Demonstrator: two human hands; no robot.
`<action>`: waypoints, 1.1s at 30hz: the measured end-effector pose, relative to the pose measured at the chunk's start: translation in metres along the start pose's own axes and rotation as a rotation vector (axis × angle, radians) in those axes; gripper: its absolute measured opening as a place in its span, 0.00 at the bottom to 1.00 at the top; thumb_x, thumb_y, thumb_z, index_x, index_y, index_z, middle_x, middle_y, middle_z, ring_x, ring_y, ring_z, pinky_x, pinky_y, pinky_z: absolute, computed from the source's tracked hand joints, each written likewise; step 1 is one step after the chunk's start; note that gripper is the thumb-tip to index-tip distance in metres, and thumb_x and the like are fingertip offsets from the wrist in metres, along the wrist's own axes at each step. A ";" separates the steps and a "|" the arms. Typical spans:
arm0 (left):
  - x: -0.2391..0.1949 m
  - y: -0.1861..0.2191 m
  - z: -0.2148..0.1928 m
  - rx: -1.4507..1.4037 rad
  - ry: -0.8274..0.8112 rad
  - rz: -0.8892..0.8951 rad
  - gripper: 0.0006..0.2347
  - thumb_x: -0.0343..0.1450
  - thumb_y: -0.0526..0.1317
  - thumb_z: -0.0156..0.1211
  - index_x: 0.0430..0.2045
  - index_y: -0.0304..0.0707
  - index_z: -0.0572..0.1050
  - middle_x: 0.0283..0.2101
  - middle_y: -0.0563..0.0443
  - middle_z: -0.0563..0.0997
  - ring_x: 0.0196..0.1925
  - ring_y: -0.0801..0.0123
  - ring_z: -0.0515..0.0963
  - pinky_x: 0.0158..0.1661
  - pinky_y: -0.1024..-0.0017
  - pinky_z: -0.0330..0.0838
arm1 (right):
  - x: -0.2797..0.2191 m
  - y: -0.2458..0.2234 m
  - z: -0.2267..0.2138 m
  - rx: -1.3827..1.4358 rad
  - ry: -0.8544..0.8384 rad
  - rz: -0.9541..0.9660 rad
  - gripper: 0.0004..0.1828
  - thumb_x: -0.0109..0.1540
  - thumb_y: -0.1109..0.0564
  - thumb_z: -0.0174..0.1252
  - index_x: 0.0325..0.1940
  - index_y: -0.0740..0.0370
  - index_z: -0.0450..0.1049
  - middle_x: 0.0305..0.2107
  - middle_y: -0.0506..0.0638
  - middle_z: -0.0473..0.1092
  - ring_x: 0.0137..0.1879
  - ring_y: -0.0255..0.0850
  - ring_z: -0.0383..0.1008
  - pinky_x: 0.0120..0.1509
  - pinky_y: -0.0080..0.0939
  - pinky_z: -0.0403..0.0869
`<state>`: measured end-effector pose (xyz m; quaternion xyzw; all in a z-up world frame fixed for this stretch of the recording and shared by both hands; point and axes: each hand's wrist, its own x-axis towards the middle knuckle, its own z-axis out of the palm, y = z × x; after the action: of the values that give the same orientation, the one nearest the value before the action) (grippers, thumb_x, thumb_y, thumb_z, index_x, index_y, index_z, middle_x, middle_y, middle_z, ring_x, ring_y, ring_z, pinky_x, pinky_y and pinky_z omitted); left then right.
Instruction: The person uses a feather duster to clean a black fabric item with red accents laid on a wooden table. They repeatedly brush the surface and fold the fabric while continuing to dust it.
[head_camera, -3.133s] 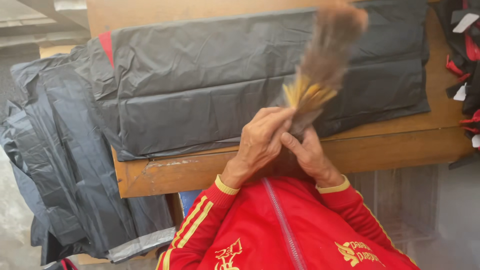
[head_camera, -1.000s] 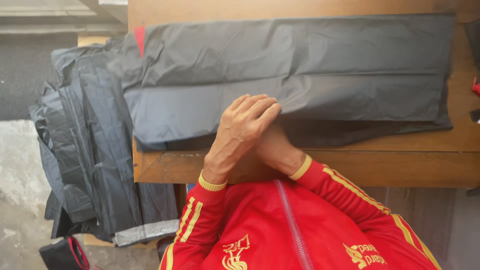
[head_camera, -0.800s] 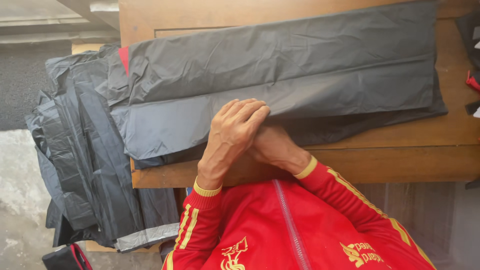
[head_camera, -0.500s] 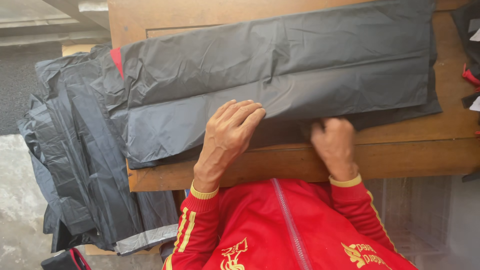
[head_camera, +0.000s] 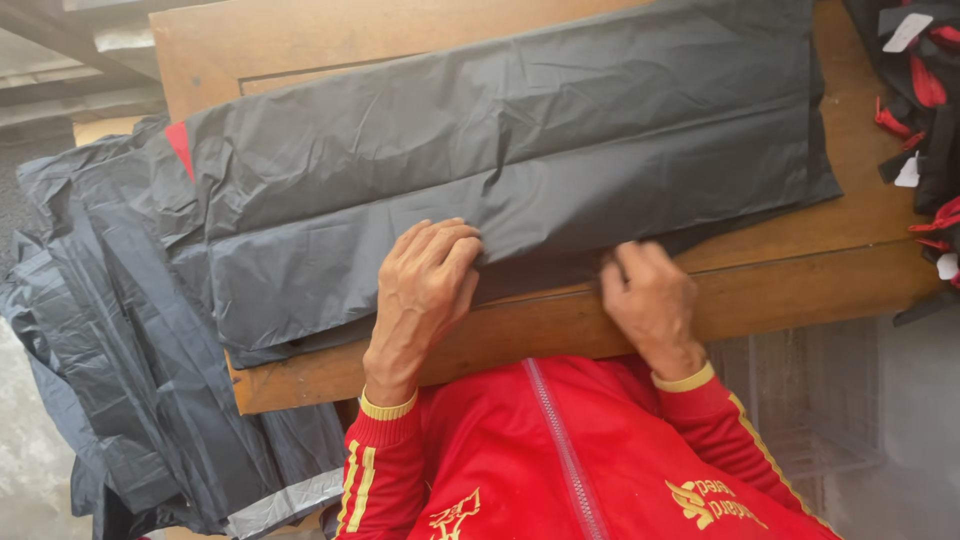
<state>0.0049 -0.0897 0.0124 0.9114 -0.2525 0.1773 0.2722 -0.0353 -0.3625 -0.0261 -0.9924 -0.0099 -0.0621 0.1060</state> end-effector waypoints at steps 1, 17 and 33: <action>-0.002 -0.001 0.005 -0.005 -0.004 0.003 0.07 0.61 0.30 0.61 0.29 0.40 0.74 0.35 0.53 0.77 0.44 0.62 0.79 0.50 0.63 0.71 | 0.002 0.009 -0.004 -0.002 -0.002 0.007 0.08 0.57 0.51 0.55 0.39 0.48 0.75 0.25 0.48 0.66 0.32 0.49 0.74 0.32 0.48 0.75; 0.034 0.059 0.086 0.119 -0.196 -0.020 0.22 0.71 0.42 0.54 0.61 0.46 0.64 0.67 0.40 0.61 0.69 0.43 0.56 0.64 0.41 0.43 | 0.019 0.078 -0.018 -0.135 0.016 0.179 0.03 0.63 0.55 0.51 0.36 0.49 0.71 0.24 0.46 0.64 0.32 0.48 0.75 0.30 0.49 0.75; 0.028 0.051 0.096 0.037 -0.020 -0.013 0.19 0.74 0.49 0.43 0.61 0.55 0.64 0.65 0.44 0.64 0.69 0.46 0.59 0.65 0.43 0.45 | 0.002 -0.025 -0.035 0.063 -0.032 -0.175 0.09 0.60 0.52 0.50 0.41 0.44 0.74 0.17 0.43 0.64 0.23 0.40 0.73 0.25 0.41 0.73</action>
<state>0.0169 -0.1924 -0.0300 0.9197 -0.2462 0.1709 0.2537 -0.0380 -0.3457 0.0131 -0.9847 -0.1003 -0.0547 0.1313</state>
